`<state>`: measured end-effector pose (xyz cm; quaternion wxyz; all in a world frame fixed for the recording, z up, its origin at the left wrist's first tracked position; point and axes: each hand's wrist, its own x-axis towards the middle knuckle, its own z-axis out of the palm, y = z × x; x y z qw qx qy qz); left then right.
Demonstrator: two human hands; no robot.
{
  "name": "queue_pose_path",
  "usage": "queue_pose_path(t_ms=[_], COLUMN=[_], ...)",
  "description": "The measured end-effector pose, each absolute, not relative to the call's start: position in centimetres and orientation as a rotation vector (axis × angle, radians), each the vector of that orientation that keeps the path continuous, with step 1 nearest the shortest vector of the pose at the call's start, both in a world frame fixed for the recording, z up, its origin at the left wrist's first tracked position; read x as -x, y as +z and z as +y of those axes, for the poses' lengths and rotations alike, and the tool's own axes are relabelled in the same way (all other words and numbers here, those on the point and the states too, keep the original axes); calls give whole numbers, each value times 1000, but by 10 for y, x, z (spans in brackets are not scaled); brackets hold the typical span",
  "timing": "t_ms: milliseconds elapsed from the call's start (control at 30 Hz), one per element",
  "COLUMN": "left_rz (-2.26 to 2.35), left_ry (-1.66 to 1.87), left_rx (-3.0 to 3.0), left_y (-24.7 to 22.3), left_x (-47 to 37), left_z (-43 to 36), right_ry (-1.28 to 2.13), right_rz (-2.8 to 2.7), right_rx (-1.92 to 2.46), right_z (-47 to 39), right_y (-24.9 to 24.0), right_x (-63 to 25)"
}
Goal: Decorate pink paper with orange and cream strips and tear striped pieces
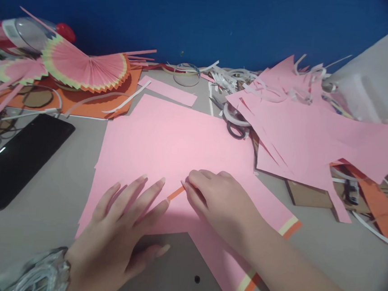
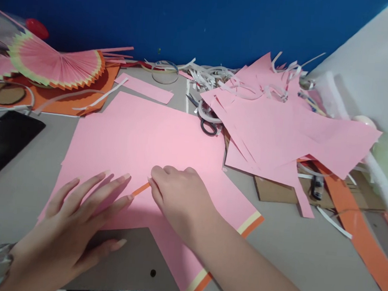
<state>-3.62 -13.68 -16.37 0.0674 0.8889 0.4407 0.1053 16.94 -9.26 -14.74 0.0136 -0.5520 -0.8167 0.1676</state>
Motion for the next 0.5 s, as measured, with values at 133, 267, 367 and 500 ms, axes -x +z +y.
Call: queue_pose_path(t_ms=[133,267,367,500], left_rz=[1349,1347,1354,1369], left_ry=[300,284,276,271], left_rx=[-2681,-2699,-2705,-2700], left_y=[-163,-163,-163,-163], left_x=[36,37,37,37], left_z=[-137,-138,-138,-138], right_ry=[553,561,574,593], right_rz=[-2541,-2533,-2531,-2526], right_rx=[1727,1728,1721,1722], right_z=[-92,-92,-92,-92], right_y=[-148,-147,-147,-146], right_x=[-170,-169,-170,-170])
